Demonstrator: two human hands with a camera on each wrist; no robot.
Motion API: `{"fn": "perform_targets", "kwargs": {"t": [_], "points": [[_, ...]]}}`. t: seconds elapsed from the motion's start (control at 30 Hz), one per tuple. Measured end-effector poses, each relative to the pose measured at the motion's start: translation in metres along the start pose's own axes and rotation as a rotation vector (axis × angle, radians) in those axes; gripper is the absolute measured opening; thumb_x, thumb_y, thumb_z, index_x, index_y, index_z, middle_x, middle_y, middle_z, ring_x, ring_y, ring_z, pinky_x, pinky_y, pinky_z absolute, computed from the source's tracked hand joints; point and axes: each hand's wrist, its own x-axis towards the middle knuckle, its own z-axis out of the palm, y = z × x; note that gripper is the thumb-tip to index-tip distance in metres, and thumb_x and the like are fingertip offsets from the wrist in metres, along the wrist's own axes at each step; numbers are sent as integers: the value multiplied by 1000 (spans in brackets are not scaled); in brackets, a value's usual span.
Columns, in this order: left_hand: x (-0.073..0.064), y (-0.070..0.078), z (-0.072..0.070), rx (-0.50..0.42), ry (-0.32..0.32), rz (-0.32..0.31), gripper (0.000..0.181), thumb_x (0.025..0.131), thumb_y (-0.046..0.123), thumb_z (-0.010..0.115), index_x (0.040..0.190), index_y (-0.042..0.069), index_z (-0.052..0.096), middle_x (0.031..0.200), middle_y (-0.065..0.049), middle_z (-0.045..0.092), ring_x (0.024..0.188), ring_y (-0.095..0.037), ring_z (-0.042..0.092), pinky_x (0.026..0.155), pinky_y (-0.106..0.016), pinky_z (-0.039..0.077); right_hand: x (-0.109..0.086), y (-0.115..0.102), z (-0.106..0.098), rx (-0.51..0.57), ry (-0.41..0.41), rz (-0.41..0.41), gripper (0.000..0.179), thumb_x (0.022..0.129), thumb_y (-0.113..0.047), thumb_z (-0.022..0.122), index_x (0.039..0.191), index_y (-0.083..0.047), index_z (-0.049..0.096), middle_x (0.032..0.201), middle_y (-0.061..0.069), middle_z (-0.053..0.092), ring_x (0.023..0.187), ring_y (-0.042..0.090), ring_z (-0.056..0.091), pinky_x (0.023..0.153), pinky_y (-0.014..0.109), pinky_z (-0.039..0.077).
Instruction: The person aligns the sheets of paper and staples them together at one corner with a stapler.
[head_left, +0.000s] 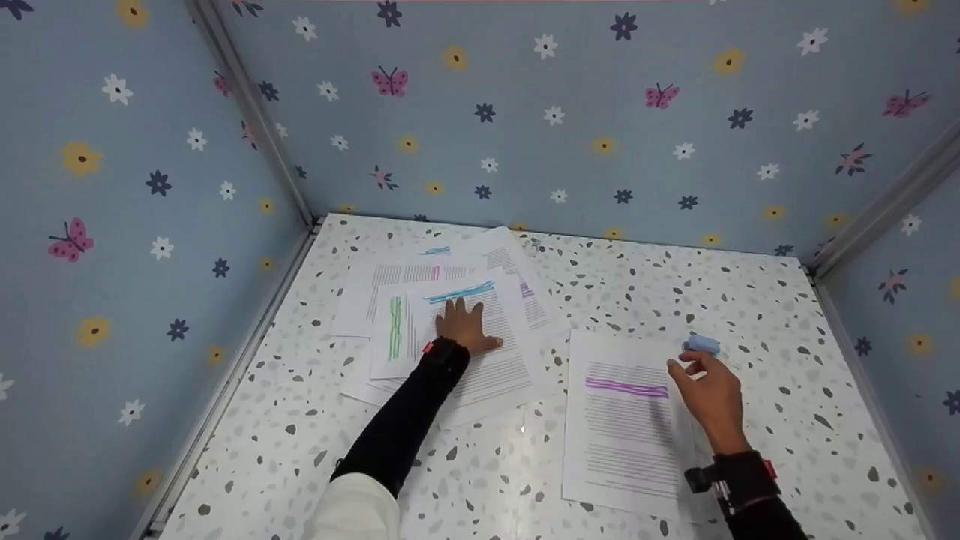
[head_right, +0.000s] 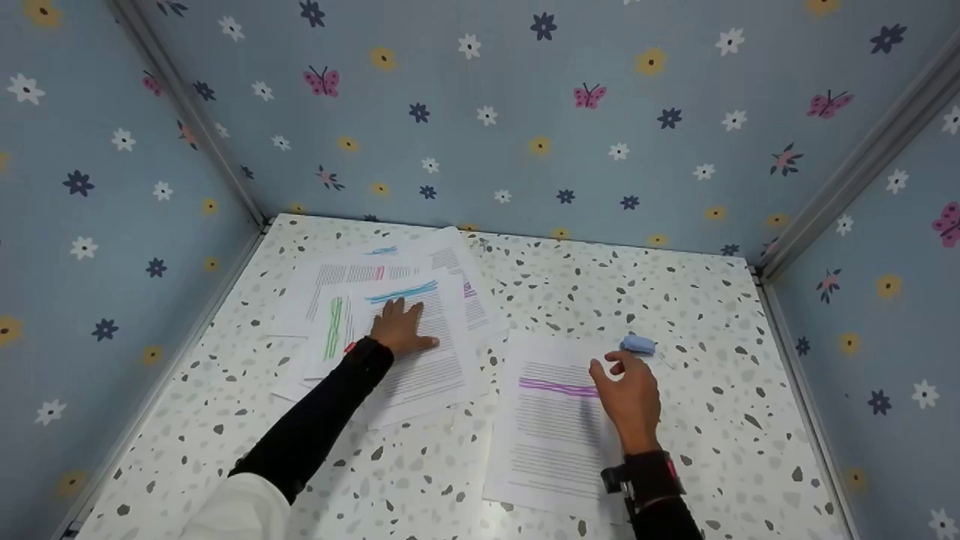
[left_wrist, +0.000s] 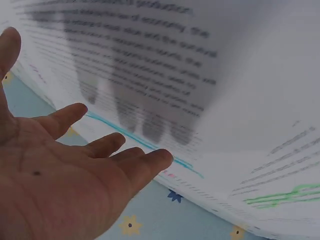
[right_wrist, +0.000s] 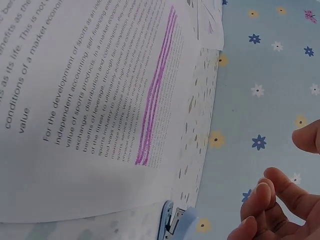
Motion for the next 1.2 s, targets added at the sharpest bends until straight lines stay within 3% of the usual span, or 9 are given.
{"fn": "perform_targets", "kwargs": {"t": [0.07, 0.2, 0.33, 0.83, 1.07, 1.2], "points": [[0, -5, 8, 4, -18, 0, 88, 86, 53, 77, 155, 10, 42, 158, -26, 31, 147, -45, 24, 112, -63, 31, -3, 3, 2, -5, 2, -4, 37, 97, -37, 68, 117, -6, 71, 99, 13, 67, 83, 26, 61, 64, 34, 44], [4, -9, 19, -22, 8, 2, 91, 83, 53, 80, 155, 12, 42, 159, -25, 30, 147, -44, 24, 113, -63, 28, -5, 7, 4, -12, 20, -10, 34, 97, -35, 69, 112, -5, 72, 96, 13, 67, 81, 26, 61, 63, 34, 43], [9, -12, 21, -38, 4, 13, 94, 82, 56, 80, 156, 14, 41, 160, -24, 29, 148, -44, 22, 113, -64, 27, -6, 5, 6, -10, 26, -1, 31, 96, -34, 70, 109, -6, 73, 95, 12, 67, 78, 23, 59, 63, 32, 43], [10, -37, 12, -60, -134, 140, 94, 84, 47, 82, 161, 23, 32, 168, -15, 14, 154, -39, 4, 118, -66, 8, -9, 5, 11, -1, -7, -5, 29, 98, -34, 68, 108, -8, 73, 96, 12, 66, 82, 24, 59, 67, 34, 42], [13, -39, 13, -81, -137, 153, 94, 84, 46, 83, 160, 23, 33, 168, -15, 13, 154, -39, 3, 118, -66, 7, -9, 7, 10, 28, -40, -18, 32, 100, -36, 65, 111, -7, 72, 98, 11, 65, 83, 23, 59, 70, 35, 44], [7, -35, 10, -80, -157, 206, 94, 84, 43, 83, 160, 21, 34, 168, -15, 15, 154, -40, 2, 118, -66, 6, -9, 7, 10, 33, -57, -39, 32, 100, -35, 65, 112, -6, 72, 97, 11, 65, 82, 23, 59, 70, 35, 44]]}}
